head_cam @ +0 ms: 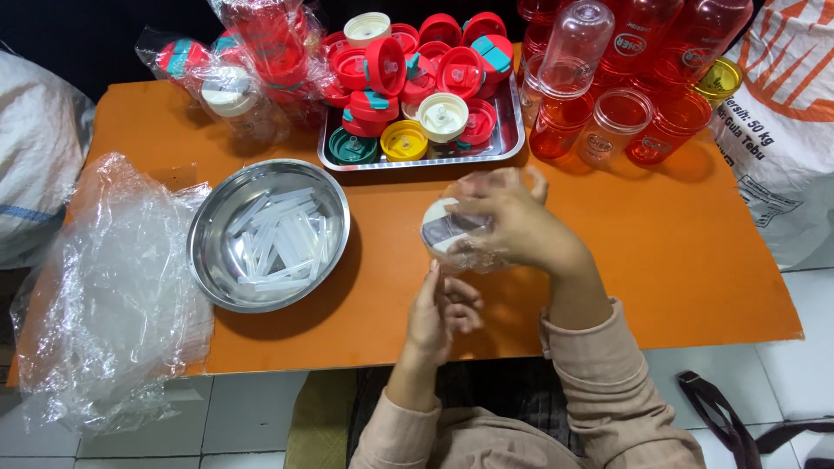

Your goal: Wiping and cleaning small plastic cups with a cloth at a workspace.

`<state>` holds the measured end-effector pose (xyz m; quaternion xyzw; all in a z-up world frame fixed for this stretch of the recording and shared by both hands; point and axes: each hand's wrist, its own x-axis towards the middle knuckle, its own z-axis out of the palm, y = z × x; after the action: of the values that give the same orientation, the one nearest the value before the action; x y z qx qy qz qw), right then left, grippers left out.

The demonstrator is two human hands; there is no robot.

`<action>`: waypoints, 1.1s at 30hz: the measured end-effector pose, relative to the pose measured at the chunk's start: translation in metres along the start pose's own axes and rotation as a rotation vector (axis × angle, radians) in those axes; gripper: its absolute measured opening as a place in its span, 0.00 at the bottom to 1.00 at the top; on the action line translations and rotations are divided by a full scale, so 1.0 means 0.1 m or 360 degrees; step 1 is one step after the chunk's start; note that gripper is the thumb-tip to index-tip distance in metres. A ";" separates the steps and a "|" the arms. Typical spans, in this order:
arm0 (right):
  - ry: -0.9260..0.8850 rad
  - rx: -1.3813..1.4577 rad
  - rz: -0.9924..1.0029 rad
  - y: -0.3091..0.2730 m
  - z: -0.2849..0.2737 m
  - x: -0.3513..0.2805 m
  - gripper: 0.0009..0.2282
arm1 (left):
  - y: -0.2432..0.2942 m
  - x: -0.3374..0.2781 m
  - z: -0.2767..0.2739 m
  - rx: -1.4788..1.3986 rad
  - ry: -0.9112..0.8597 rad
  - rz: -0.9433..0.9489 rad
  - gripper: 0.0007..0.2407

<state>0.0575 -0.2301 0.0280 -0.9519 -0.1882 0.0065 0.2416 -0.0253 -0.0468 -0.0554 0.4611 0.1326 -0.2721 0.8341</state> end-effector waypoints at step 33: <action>0.1380 0.1651 -0.0107 -0.32 0.97 -0.25 0.44 | 0.75 -0.12 0.59 0.0386 0.0311 0.0998 0.30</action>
<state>0.0129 -0.1687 -0.0444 -0.6229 -0.0762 -0.2942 0.7209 0.0068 -0.0606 0.0342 0.5989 0.0305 0.0291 0.7997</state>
